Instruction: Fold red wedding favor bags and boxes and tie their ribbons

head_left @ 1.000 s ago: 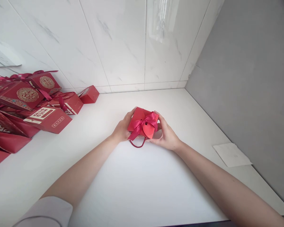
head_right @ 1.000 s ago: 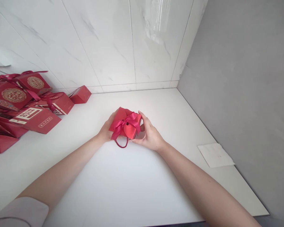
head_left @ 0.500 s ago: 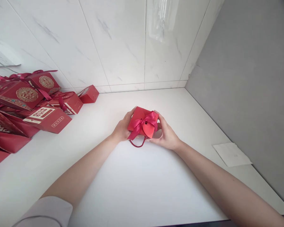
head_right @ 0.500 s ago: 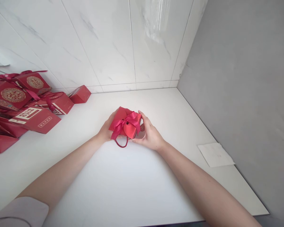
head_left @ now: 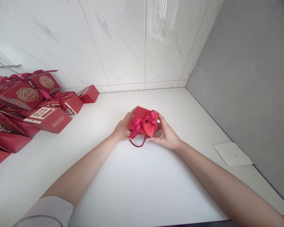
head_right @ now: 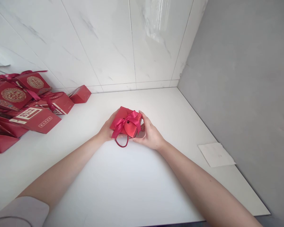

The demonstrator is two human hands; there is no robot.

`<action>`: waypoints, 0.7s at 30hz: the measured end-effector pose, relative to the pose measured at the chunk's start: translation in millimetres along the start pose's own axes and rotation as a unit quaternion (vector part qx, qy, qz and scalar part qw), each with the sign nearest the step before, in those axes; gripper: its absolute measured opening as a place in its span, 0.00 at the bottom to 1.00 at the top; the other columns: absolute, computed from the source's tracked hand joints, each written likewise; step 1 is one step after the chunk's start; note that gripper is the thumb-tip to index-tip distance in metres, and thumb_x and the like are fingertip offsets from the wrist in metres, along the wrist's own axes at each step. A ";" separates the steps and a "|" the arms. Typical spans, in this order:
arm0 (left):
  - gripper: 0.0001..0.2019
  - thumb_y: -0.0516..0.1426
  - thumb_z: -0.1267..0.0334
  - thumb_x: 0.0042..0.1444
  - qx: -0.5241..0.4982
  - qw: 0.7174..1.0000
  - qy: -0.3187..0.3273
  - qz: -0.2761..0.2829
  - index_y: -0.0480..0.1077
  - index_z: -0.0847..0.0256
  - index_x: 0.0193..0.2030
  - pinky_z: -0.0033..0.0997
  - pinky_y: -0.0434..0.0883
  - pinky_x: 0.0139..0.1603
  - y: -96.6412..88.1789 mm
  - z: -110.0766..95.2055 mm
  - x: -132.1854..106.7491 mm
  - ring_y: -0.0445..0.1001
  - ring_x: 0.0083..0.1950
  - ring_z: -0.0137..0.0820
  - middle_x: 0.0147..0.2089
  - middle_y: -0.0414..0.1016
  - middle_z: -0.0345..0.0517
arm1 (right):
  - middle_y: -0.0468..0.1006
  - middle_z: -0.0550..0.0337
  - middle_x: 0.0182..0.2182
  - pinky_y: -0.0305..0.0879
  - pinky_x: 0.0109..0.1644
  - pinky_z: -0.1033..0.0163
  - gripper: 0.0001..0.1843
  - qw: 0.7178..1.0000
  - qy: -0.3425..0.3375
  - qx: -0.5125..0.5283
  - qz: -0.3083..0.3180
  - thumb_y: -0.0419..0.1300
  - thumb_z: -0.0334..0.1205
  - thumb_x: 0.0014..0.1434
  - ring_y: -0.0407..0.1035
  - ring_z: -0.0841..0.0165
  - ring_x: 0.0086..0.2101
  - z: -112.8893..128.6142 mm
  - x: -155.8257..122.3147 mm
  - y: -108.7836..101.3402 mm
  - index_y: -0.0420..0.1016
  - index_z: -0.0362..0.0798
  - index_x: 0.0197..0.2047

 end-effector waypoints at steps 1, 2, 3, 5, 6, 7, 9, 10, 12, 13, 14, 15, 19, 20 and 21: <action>0.59 0.76 0.42 0.35 -0.015 1.000 0.005 0.003 0.59 0.43 0.76 0.56 0.81 0.56 0.5 0.3 0.4 0.79 0.64 0.60 0.71 0.72 0.49 | 0.68 0.41 0.69 0.79 0.54 0.40 0.67 1.000 0.001 0.004 0.000 0.77 0.62 0.51 0.79 0.51 0.48 -0.2 0.1 0.0 0.40 0.59 0.80; 0.59 0.76 0.43 0.34 -0.025 1.000 0.010 0.004 0.60 0.43 0.75 0.57 0.81 0.56 0.8 0.8 1.0 0.78 0.64 0.61 0.70 0.73 0.49 | 0.68 0.41 0.69 0.79 0.54 0.40 0.67 1.000 0.002 0.008 0.001 0.78 0.62 0.51 0.79 0.51 0.48 -0.3 0.1 -0.1 0.41 0.59 0.80; 0.59 0.77 0.43 0.34 -0.030 0.999 0.013 0.006 0.60 0.43 0.75 0.57 0.81 0.56 1.1 1.7 1.5 0.78 0.64 0.61 0.70 0.74 0.49 | 0.68 0.42 0.69 0.79 0.54 0.40 0.67 1.000 0.003 0.009 0.001 0.78 0.61 0.51 0.79 0.51 0.48 -0.6 0.0 -0.1 0.41 0.60 0.80; 0.58 0.77 0.44 0.33 -0.042 0.999 0.018 0.003 0.62 0.42 0.74 0.58 0.81 0.56 0.8 3.4 2.3 0.79 0.64 0.62 0.68 0.76 0.49 | 0.67 0.42 0.69 0.79 0.54 0.39 0.66 1.000 0.007 0.011 0.002 0.78 0.60 0.51 0.79 0.52 0.47 -1.2 -0.1 -0.1 0.41 0.61 0.80; 0.57 0.77 0.44 0.34 -0.047 0.999 0.022 0.002 0.62 0.42 0.74 0.59 0.82 0.56 0.7 4.0 2.6 0.79 0.64 0.62 0.68 0.76 0.49 | 0.68 0.42 0.69 0.79 0.55 0.39 0.66 1.000 0.008 0.013 0.002 0.78 0.60 0.51 0.80 0.52 0.46 -1.3 -0.2 0.0 0.41 0.61 0.80; 0.57 0.77 0.44 0.34 -0.050 0.998 0.027 0.001 0.62 0.42 0.74 0.60 0.82 0.56 0.8 4.5 2.8 0.79 0.63 0.62 0.68 0.76 0.49 | 0.68 0.42 0.69 0.79 0.55 0.39 0.66 1.000 0.008 0.014 0.002 0.78 0.59 0.52 0.80 0.52 0.46 -1.3 -0.2 -0.1 0.41 0.61 0.80; 0.56 0.77 0.45 0.35 -0.052 0.998 0.036 0.001 0.63 0.41 0.73 0.61 0.82 0.55 1.2 5.2 2.9 0.79 0.63 0.62 0.69 0.75 0.49 | 0.68 0.42 0.69 0.79 0.55 0.39 0.65 1.000 0.007 0.015 0.001 0.78 0.59 0.52 0.80 0.52 0.46 -1.1 0.0 0.0 0.42 0.61 0.80; 0.56 0.77 0.45 0.35 -0.051 0.998 0.039 0.001 0.63 0.41 0.73 0.61 0.82 0.55 1.4 5.6 3.0 0.79 0.64 0.61 0.69 0.74 0.50 | 0.67 0.42 0.69 0.79 0.55 0.39 0.65 1.000 0.006 0.017 0.000 0.78 0.59 0.52 0.80 0.52 0.47 -1.0 0.1 0.1 0.42 0.61 0.80; 0.55 0.77 0.45 0.36 -0.050 0.998 0.043 0.003 0.63 0.41 0.73 0.61 0.82 0.55 1.9 6.5 2.9 0.79 0.64 0.61 0.70 0.74 0.50 | 0.66 0.41 0.70 0.80 0.55 0.40 0.65 1.000 0.006 0.022 0.000 0.78 0.59 0.52 0.80 0.52 0.47 -0.7 0.3 0.2 0.42 0.61 0.79; 0.55 0.77 0.45 0.36 -0.050 0.998 0.043 0.004 0.63 0.41 0.73 0.62 0.82 0.55 2.2 7.0 2.9 0.78 0.64 0.61 0.70 0.73 0.50 | 0.65 0.41 0.71 0.80 0.55 0.40 0.65 1.000 0.006 0.026 0.000 0.78 0.59 0.52 0.80 0.52 0.47 -0.4 0.4 0.2 0.42 0.61 0.79; 0.55 0.77 0.45 0.37 -0.049 0.998 0.044 0.006 0.63 0.41 0.73 0.62 0.82 0.55 2.4 7.3 2.9 0.78 0.64 0.61 0.71 0.73 0.50 | 0.64 0.41 0.72 0.80 0.55 0.40 0.65 1.000 0.005 0.029 0.000 0.78 0.59 0.52 0.80 0.53 0.47 0.0 0.5 0.3 0.43 0.60 0.79; 0.55 0.77 0.46 0.37 -0.049 0.998 0.044 0.007 0.62 0.41 0.73 0.62 0.81 0.56 2.6 7.5 2.8 0.78 0.65 0.61 0.71 0.73 0.50 | 0.63 0.41 0.72 0.80 0.55 0.40 0.64 0.999 0.003 0.032 0.001 0.78 0.59 0.52 0.80 0.53 0.47 0.7 0.6 0.3 0.43 0.60 0.79; 0.55 0.77 0.46 0.37 -0.049 0.998 0.047 0.005 0.62 0.41 0.74 0.63 0.81 0.57 2.5 8.1 2.4 0.77 0.66 0.61 0.71 0.72 0.51 | 0.64 0.42 0.72 0.80 0.55 0.41 0.62 0.999 0.001 0.038 0.003 0.78 0.58 0.53 0.80 0.53 0.48 3.5 1.5 0.0 0.44 0.60 0.79; 0.55 0.77 0.47 0.37 -0.049 0.998 0.047 0.004 0.62 0.41 0.74 0.63 0.80 0.58 2.6 8.3 2.2 0.77 0.66 0.61 0.72 0.72 0.51 | 0.65 0.42 0.71 0.81 0.55 0.41 0.62 0.999 0.001 0.038 0.003 0.78 0.58 0.53 0.80 0.53 0.47 4.1 1.8 0.0 0.44 0.60 0.78; 0.55 0.77 0.47 0.37 -0.047 0.998 0.046 0.003 0.62 0.41 0.74 0.63 0.80 0.58 2.7 8.7 2.0 0.77 0.67 0.61 0.72 0.72 0.51 | 0.65 0.42 0.71 0.81 0.55 0.42 0.62 0.999 0.002 0.038 0.004 0.78 0.58 0.53 0.80 0.54 0.47 4.8 2.1 -0.1 0.45 0.60 0.78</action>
Point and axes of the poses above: each hand's wrist, its own x-axis towards the middle knuckle, its own y-axis out of the palm, z = x × y, the point moved 8 cm from there along x, towards the middle knuckle
